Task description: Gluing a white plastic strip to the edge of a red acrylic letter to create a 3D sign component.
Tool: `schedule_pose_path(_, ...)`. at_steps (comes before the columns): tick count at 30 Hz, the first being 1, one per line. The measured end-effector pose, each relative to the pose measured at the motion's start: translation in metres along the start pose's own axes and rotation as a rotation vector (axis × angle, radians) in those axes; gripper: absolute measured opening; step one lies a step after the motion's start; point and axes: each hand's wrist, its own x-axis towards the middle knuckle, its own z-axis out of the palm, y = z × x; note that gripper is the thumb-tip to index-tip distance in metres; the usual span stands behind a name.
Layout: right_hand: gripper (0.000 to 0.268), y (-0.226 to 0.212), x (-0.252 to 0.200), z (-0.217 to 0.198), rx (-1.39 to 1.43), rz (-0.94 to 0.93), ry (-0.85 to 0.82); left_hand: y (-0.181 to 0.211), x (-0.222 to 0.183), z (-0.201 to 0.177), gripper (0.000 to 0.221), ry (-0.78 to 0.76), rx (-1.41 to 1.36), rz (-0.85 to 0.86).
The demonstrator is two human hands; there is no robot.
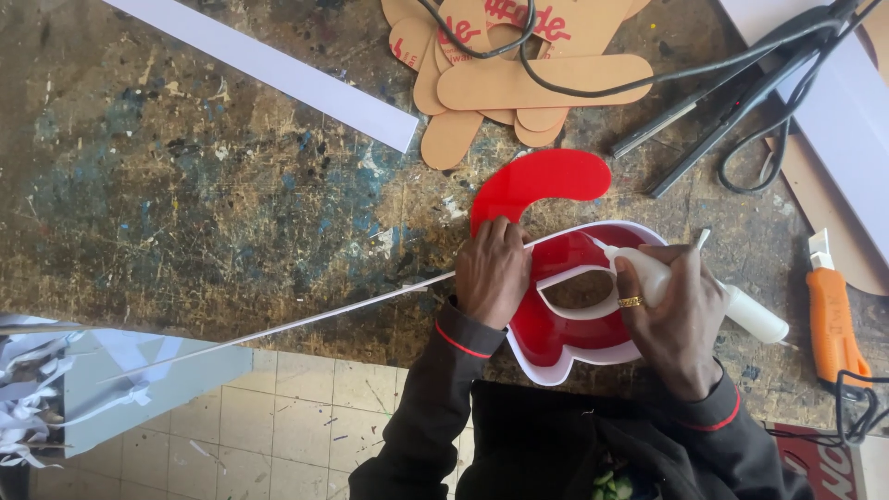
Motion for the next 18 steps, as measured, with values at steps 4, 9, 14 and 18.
schedule_pose_path(4, 0.046, -0.008, -0.001, -0.007, -0.102, 0.097, -0.021, 0.015, 0.005, -0.028, 0.021, 0.011, 0.045, -0.029)
schedule_pose_path(9, 0.046, -0.005, -0.003, -0.013, -0.111, 0.140, 0.015, 0.015, 0.005, -0.030, 0.023, -0.007, 0.035, -0.028)
schedule_pose_path(14, 0.045, -0.002, -0.002, -0.013, -0.093, 0.152, 0.006, 0.014, 0.005, -0.026, 0.020, 0.005, 0.050, -0.018)
schedule_pose_path(18, 0.046, -0.019, 0.005, -0.010, -0.021, 0.066, -0.052, 0.014, 0.004, -0.026, 0.023, 0.008, 0.060, -0.011)
